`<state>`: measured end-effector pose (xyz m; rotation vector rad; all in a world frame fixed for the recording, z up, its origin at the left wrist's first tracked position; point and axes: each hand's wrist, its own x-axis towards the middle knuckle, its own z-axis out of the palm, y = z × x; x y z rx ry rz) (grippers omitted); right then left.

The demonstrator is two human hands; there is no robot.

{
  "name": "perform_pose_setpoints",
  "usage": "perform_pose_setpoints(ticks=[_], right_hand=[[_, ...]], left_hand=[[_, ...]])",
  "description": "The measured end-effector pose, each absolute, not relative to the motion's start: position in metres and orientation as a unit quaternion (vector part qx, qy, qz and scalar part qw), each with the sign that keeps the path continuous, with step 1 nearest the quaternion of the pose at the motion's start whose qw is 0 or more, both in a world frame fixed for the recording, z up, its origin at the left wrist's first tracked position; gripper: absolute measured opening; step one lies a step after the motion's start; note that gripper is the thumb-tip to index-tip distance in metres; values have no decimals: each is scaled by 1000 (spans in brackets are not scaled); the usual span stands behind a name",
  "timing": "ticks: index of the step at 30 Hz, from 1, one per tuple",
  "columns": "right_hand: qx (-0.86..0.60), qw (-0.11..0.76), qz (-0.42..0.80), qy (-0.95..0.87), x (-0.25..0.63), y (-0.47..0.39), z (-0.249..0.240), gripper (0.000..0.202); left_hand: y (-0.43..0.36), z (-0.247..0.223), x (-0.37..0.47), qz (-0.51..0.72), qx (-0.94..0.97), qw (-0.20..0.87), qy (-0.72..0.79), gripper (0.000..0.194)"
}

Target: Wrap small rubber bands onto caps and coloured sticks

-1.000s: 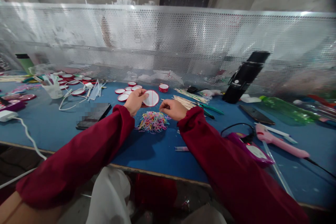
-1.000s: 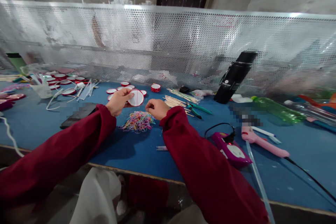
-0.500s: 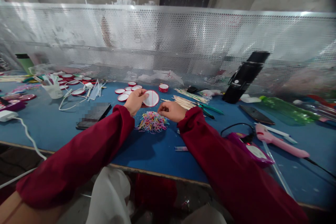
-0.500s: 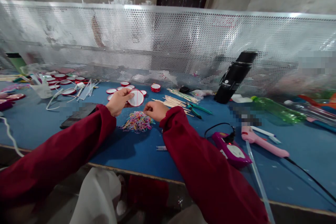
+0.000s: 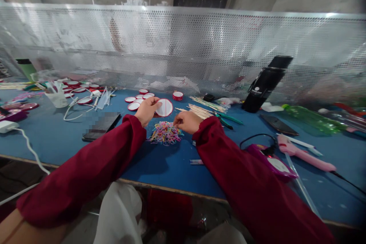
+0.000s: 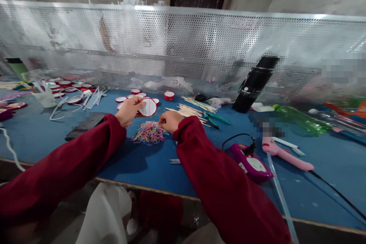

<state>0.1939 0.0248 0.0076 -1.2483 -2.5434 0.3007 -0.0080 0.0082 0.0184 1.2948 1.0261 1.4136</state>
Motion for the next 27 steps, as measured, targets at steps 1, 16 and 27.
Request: perform_pose_setpoints(ticks=[1,16,27], right_hand=[[-422,159,118,-885,193,23,8,14],[-364,168,188,-896,181,6,13,13],[-331,177,208,-903,174,0,15,16]], left_hand=[[8,18,-8,576,529,464,417,2],[11,16,-10,581,533,460,409,6],[10,17,-9,577,539,449,418,4]])
